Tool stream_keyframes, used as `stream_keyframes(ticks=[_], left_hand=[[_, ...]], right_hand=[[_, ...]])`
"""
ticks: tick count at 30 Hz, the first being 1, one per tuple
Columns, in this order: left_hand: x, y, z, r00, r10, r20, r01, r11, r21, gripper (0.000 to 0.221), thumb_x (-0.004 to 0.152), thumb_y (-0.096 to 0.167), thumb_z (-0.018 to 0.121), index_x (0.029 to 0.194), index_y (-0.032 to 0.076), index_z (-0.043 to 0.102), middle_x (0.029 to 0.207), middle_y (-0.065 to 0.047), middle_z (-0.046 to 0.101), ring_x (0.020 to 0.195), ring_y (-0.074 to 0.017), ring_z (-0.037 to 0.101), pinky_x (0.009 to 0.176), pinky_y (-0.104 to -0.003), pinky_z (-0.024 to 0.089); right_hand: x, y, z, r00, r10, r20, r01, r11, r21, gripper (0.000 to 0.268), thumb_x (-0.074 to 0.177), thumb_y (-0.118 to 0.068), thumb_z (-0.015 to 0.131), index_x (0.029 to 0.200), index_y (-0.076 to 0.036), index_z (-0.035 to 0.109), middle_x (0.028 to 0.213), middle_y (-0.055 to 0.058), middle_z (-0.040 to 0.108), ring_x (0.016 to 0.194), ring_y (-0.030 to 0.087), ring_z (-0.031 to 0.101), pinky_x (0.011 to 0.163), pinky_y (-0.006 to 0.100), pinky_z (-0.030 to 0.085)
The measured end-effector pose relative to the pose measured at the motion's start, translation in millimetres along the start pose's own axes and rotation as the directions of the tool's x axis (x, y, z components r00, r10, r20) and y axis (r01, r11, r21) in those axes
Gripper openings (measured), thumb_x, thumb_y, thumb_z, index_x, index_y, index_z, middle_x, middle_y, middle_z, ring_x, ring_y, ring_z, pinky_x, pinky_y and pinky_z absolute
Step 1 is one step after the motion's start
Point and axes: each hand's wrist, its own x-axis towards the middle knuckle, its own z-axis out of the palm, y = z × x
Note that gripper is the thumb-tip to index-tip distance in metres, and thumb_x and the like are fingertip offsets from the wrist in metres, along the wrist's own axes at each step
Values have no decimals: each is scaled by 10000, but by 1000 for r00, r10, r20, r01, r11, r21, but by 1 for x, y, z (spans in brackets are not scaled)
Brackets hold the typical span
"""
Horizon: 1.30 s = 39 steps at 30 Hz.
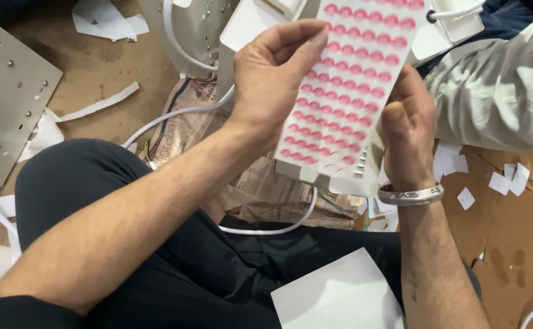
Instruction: Applying technical specification labels and QC stickers to white electrical power units.
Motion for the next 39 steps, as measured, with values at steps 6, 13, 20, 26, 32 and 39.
stream_keyframes(ticks=[6, 13, 20, 26, 32, 39], left_hand=[[5, -21, 18, 983, -149, -106, 112, 949, -296, 269, 963, 61, 720, 1198, -59, 667, 1049, -153, 751, 927, -170, 731, 845, -317, 635], [-15, -21, -13, 937, -350, -24, 328, 899, -289, 336, 961, 108, 669, 1266, -18, 603, 1136, -122, 730, 1026, -187, 741, 922, -326, 645], [-35, -56, -34, 858, -508, -74, 463, 828, -318, 274, 942, 108, 697, 1185, -7, 651, 1078, -101, 729, 1001, -210, 707, 890, -354, 635], [-42, -53, -37, 768, -639, 43, 637, 754, -161, 188, 931, 123, 729, 1094, 27, 724, 1050, -58, 717, 961, -149, 689, 863, -325, 624], [-53, -66, -35, 750, -648, 135, 652, 758, 12, 223, 929, 142, 734, 1121, 28, 730, 1012, -48, 730, 897, -117, 691, 770, -274, 607], [-59, -62, -34, 934, -348, 82, 311, 904, 295, 358, 907, 146, 747, 1239, 40, 666, 998, -37, 771, 877, -80, 713, 701, -241, 592]], right_hand=[[-19, 29, -15, 966, 229, -120, -240, 968, -80, 379, 1067, -319, 686, 1128, 51, 630, 967, 52, 666, 822, 103, 574, 757, 290, 473], [-21, 64, -19, 939, 274, -208, -222, 944, 242, 229, 1147, -246, 586, 1081, -43, 670, 968, -6, 678, 820, 66, 596, 783, 247, 496], [-15, 67, -13, 942, 263, -208, -223, 955, 196, 285, 1169, -305, 516, 1094, -73, 662, 996, -9, 690, 850, 72, 617, 782, 241, 503], [-10, 74, -37, 942, 253, -220, -199, 950, 239, 294, 1171, -300, 503, 1222, -48, 646, 1136, 9, 681, 1006, 77, 623, 947, 262, 514], [-12, 74, -42, 939, 261, -225, -196, 941, 275, 297, 1148, -297, 498, 1233, -51, 640, 1160, 4, 680, 1043, 68, 623, 987, 257, 508], [-14, 73, -38, 949, 247, -193, -192, 945, 266, 281, 1181, -308, 513, 1163, -68, 658, 1065, -23, 664, 940, 43, 584, 869, 227, 475]])
